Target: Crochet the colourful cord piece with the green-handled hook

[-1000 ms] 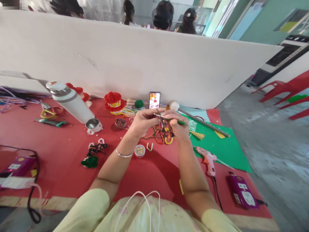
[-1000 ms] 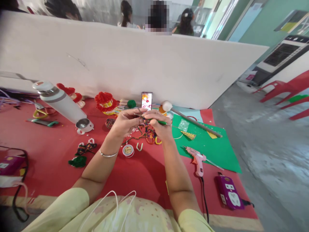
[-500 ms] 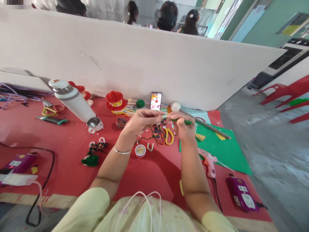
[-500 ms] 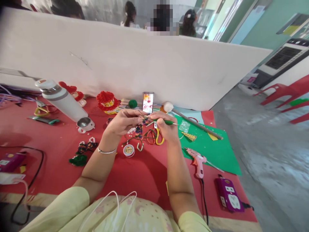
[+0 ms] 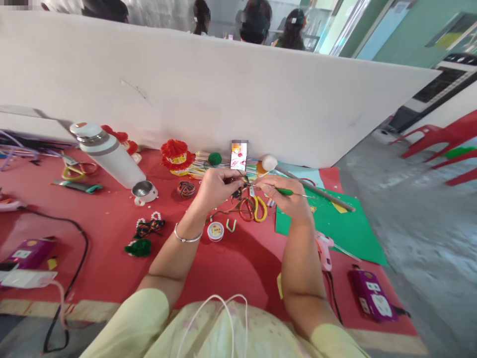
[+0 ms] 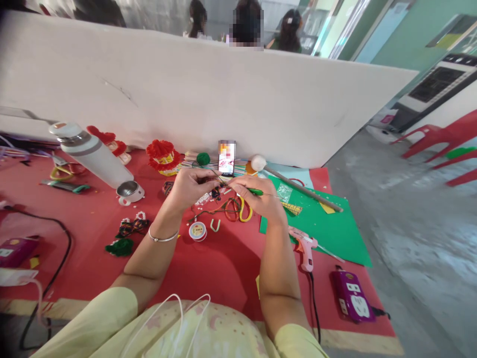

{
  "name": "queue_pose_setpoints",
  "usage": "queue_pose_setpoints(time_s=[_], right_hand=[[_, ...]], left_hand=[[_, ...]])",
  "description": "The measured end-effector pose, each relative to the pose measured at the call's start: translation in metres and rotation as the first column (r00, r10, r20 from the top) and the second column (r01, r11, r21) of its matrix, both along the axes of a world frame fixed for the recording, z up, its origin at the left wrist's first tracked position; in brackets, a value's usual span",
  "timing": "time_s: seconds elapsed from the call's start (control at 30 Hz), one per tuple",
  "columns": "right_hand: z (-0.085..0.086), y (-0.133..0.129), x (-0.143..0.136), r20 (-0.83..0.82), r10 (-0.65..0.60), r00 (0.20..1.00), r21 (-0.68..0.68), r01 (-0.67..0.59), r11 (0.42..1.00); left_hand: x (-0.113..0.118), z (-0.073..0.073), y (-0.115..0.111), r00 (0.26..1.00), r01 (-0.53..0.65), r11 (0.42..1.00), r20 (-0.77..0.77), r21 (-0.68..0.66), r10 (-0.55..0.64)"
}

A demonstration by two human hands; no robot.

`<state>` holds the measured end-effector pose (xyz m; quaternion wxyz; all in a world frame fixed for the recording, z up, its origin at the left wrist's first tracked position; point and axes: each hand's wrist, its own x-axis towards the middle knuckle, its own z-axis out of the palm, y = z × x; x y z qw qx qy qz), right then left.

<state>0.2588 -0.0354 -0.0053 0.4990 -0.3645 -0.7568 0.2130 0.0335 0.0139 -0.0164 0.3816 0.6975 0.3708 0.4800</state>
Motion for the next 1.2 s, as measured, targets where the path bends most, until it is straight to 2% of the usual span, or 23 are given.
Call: queue_pose_setpoints(time_s=[0.13, 0.27, 0.3, 0.37, 0.4, 0.47, 0.53, 0.6, 0.67, 0.77, 0.9, 0.97, 1.03, 1.13, 1.2], right_hand=[[-0.004, 0.002, -0.015, 0.141, -0.087, 0.986, 0.266, 0.047, 0.963], [-0.012, 0.008, -0.030, 0.226, -0.208, 0.952, 0.503, 0.069, 0.862], [-0.015, 0.008, -0.032, 0.218, -0.237, 0.947, 0.544, 0.083, 0.835], [-0.018, 0.010, -0.036, 0.171, -0.259, 0.951, 0.601, 0.108, 0.792], [-0.019, 0.010, -0.037, 0.141, -0.243, 0.960, 0.613, 0.109, 0.783], [-0.020, 0.009, -0.039, 0.082, -0.178, 0.981, 0.607, 0.092, 0.790], [-0.019, 0.008, -0.038, 0.050, -0.121, 0.991, 0.574, 0.071, 0.816], [-0.016, 0.006, -0.036, 0.051, -0.099, 0.994, 0.533, 0.057, 0.844], [-0.012, 0.005, -0.033, 0.072, -0.060, 0.996, 0.470, 0.019, 0.883], [-0.005, 0.002, -0.024, 0.078, 0.031, 0.997, 0.329, -0.055, 0.943], [-0.001, 0.001, -0.015, 0.100, 0.067, 0.993, 0.236, -0.089, 0.968], [-0.001, 0.002, -0.013, 0.178, 0.025, 0.984, 0.238, -0.068, 0.969], [-0.002, 0.003, -0.014, 0.279, -0.062, 0.958, 0.278, -0.019, 0.960], [-0.004, 0.003, -0.018, 0.390, -0.171, 0.905, 0.344, 0.029, 0.939], [-0.005, 0.003, -0.020, 0.405, -0.186, 0.895, 0.349, 0.036, 0.936]], left_hand=[[0.002, -0.002, 0.001, 0.988, -0.145, 0.989, 0.054, 0.037, 0.143], [0.003, 0.003, 0.000, 0.948, -0.204, 0.978, 0.243, -0.039, 0.207], [0.002, 0.005, 0.000, 0.931, -0.161, 0.982, 0.314, -0.098, 0.184], [-0.001, 0.009, 0.000, 0.892, 0.050, 0.966, 0.446, -0.253, 0.071], [-0.004, 0.011, 0.002, 0.868, 0.202, 0.921, 0.497, -0.333, -0.010], [-0.010, 0.011, 0.006, 0.809, 0.458, 0.778, 0.565, -0.429, -0.165], [-0.016, 0.009, 0.012, 0.754, 0.600, 0.657, 0.597, -0.456, -0.275], [-0.018, 0.007, 0.017, 0.728, 0.654, 0.602, 0.597, -0.459, -0.336], [-0.020, 0.006, 0.018, 0.745, 0.638, 0.621, 0.571, -0.456, -0.345], [-0.020, 0.008, 0.016, 0.813, 0.541, 0.709, 0.498, -0.451, -0.303], [-0.016, 0.012, 0.010, 0.879, 0.450, 0.787, 0.366, -0.421, -0.306], [-0.012, 0.010, 0.008, 0.928, 0.348, 0.873, 0.254, -0.341, -0.271], [-0.008, 0.007, 0.007, 0.972, 0.216, 0.948, 0.143, -0.234, -0.186], [-0.005, 0.001, 0.009, 0.994, 0.087, 0.986, 0.071, -0.145, -0.077], [-0.006, -0.001, 0.011, 0.996, 0.052, 0.990, 0.080, -0.128, -0.042]])
